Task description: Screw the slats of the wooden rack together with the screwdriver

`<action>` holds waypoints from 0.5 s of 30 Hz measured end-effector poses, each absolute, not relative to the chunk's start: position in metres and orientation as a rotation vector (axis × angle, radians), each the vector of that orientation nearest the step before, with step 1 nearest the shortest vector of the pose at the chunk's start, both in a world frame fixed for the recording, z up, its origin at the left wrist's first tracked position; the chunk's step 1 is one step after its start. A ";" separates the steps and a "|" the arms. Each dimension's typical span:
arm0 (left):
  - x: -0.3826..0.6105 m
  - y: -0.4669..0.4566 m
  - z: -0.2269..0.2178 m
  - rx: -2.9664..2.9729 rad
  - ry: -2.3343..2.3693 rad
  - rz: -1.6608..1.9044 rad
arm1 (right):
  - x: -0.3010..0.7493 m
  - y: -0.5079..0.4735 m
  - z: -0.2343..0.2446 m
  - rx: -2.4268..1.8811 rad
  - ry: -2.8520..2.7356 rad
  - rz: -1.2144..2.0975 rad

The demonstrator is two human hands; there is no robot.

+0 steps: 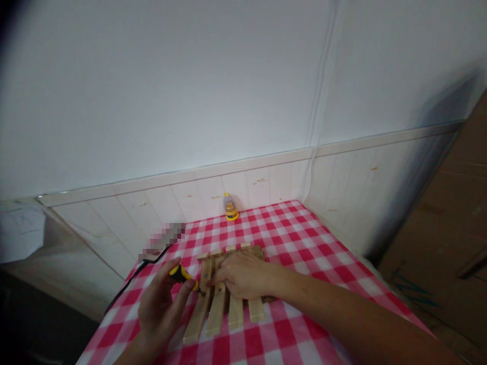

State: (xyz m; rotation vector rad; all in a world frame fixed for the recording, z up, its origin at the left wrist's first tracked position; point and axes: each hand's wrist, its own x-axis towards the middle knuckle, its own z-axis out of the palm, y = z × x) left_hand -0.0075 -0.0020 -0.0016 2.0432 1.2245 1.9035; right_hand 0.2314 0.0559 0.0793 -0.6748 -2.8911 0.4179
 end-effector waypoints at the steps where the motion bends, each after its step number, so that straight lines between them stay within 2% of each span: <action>1: -0.008 -0.003 -0.001 2.032 1.228 1.894 | 0.231 0.056 0.079 -0.680 -2.890 0.415; 15: -0.008 -0.011 0.004 1.843 1.184 1.763 | 0.232 0.055 0.080 -0.672 -2.891 0.407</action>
